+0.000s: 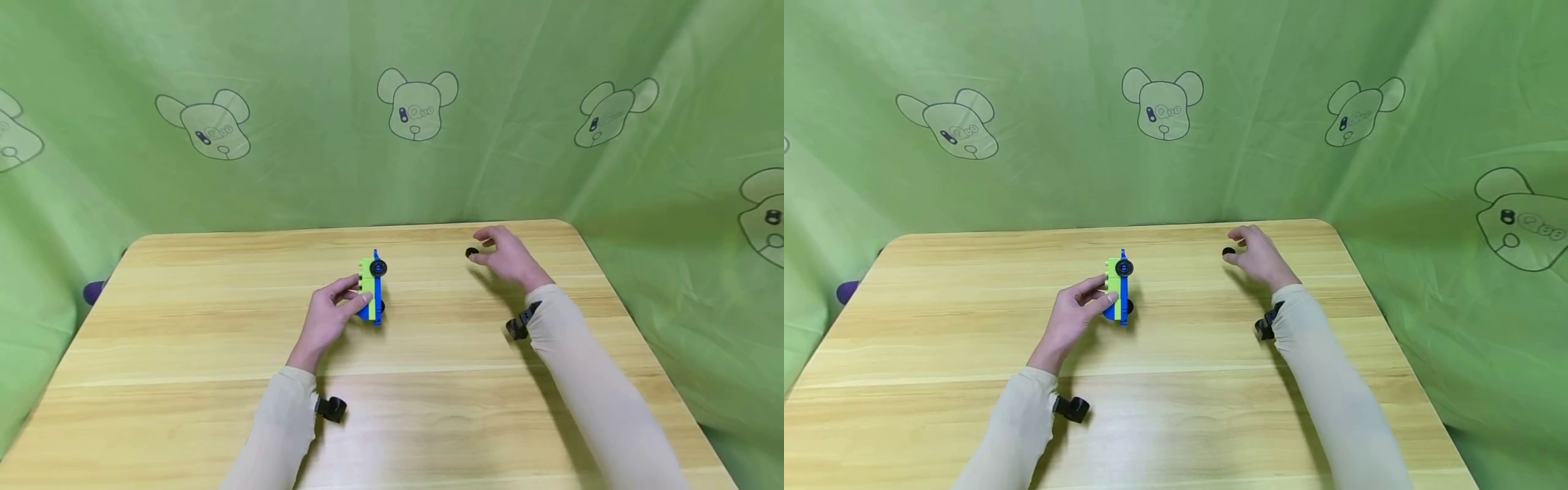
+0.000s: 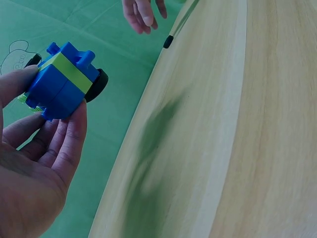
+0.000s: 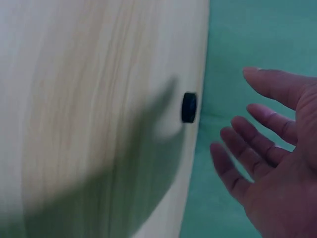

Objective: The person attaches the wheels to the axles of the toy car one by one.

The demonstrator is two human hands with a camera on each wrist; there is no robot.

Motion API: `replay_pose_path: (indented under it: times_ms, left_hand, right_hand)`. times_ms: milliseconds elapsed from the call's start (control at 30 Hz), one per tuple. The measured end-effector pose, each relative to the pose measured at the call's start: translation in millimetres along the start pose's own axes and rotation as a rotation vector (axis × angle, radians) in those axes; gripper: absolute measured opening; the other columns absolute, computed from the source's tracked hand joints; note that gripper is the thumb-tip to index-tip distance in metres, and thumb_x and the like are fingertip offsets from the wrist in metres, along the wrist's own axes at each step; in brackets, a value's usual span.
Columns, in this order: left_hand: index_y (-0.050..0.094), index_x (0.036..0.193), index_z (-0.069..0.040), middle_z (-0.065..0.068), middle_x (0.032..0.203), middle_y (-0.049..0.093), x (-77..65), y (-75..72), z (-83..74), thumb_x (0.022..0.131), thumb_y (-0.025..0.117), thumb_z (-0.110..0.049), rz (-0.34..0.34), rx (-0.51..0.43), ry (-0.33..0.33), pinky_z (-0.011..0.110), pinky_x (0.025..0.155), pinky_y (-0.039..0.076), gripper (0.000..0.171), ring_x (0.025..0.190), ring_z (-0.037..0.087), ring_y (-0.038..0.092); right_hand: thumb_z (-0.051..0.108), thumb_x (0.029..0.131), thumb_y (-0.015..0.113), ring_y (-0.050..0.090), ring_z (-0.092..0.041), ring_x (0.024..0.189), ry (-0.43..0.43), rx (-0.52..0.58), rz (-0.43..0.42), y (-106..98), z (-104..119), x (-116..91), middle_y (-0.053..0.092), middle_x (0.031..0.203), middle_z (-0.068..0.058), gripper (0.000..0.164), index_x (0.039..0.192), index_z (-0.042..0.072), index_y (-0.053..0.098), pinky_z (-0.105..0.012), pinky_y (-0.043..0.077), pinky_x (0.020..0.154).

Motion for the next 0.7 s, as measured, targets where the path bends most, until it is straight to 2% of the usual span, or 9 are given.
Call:
replay_pose_path:
  times_ms: [267, 400, 700]
  left_hand:
    - [0.059, 0.131, 0.003, 0.012, 0.121, 0.063, 0.4, -1.7, 0.4, 0.087, 0.077, -0.018, -0.007, 0.013, 0.005, 0.025, 0.074, 0.05, 0.051, 0.103, 0.026, 0.06]
    - [0.06, 0.13, 0.003, 0.011, 0.12, 0.064, 0.7, -2.0, -1.1, 0.087, 0.076, -0.018, -0.011, 0.019, 0.005, 0.025, 0.073, 0.05, 0.051, 0.102, 0.025, 0.06]
    - [0.06, 0.131, 0.0, 0.009, 0.119, 0.064, 0.1, -2.6, 1.4, 0.086, 0.077, -0.021, -0.01, 0.035, -0.027, 0.03, 0.077, 0.05, 0.052, 0.103, 0.023, 0.059]
  right_hand:
    - [0.014, 0.091, 0.07, 0.049, -0.041, 0.117, 0.043, -0.037, 0.091, 2.3, -9.2, 20.2, 0.049, 0.129, -0.026, 0.053, 0.135, -0.007, 0.049, -0.054, 0.039, 0.102]
    - [0.013, 0.089, 0.072, 0.049, -0.041, 0.114, 0.028, -0.082, 0.116, 5.2, -13.8, 27.5, 0.052, 0.124, -0.027, 0.051, 0.13, -0.01, 0.051, -0.054, 0.038, 0.103]
    - [0.01, 0.088, 0.071, 0.051, -0.04, 0.108, 0.0, -0.131, 0.12, 14.2, -21.4, 34.5, 0.055, 0.114, -0.027, 0.042, 0.12, -0.013, 0.056, -0.052, 0.04, 0.099]
Point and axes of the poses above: each hand's wrist, its own x-axis towards the middle knuckle, its own y-axis out of the palm, z = x × y, the point moved 4 cm from there along x, towards the middle knuckle
